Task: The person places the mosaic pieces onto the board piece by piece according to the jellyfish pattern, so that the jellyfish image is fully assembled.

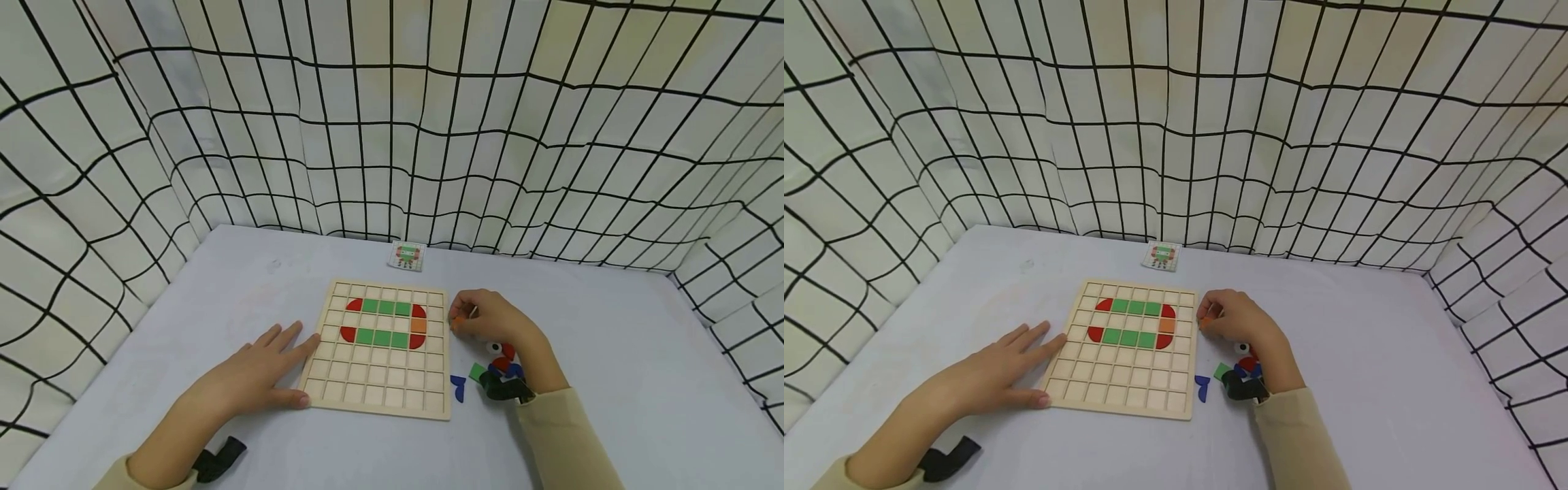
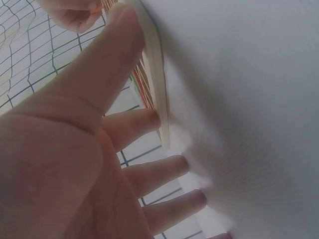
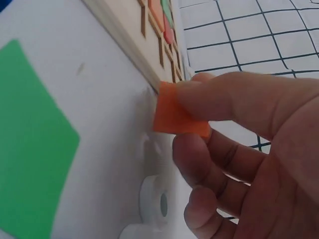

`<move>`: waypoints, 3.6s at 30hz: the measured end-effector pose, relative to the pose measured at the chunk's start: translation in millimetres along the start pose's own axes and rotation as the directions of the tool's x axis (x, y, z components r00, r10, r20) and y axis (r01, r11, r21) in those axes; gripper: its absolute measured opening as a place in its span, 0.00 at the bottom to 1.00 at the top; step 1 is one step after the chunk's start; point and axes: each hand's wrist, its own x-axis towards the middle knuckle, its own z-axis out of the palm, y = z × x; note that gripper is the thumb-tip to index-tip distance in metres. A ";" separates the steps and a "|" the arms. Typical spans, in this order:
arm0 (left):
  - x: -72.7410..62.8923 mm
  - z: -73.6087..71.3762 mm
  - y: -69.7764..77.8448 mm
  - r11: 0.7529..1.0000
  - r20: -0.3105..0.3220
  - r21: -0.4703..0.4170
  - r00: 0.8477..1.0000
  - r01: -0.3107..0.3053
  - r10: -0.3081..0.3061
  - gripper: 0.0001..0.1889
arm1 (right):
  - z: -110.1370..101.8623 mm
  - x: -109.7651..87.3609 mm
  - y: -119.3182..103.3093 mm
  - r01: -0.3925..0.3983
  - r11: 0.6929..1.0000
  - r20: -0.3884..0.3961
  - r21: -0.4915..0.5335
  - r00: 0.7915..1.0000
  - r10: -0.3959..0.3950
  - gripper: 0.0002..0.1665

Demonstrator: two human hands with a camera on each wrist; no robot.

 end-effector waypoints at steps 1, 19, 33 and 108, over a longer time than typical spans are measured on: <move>0.4 0.1 0.0 1.000 0.000 -0.001 1.000 0.000 0.000 0.50 | -0.5 -0.1 -0.8 0.006 1.000 -0.004 0.008 1.000 -0.006 0.05; 0.1 -0.2 2.2 1.000 0.005 0.003 1.000 0.009 -0.009 0.50 | 0.2 2.0 -6.2 0.171 0.973 -0.009 0.155 0.985 -0.172 0.09; -2.1 -2.3 0.5 1.000 0.012 -0.003 1.000 0.016 -0.016 0.50 | 8.5 9.7 -21.6 0.166 0.954 0.012 0.251 0.985 -0.174 0.11; 2.9 -3.1 3.5 1.000 0.030 0.020 0.999 0.011 -0.012 0.51 | -23.1 -14.6 21.3 0.080 0.989 -0.239 0.124 0.970 -0.049 0.14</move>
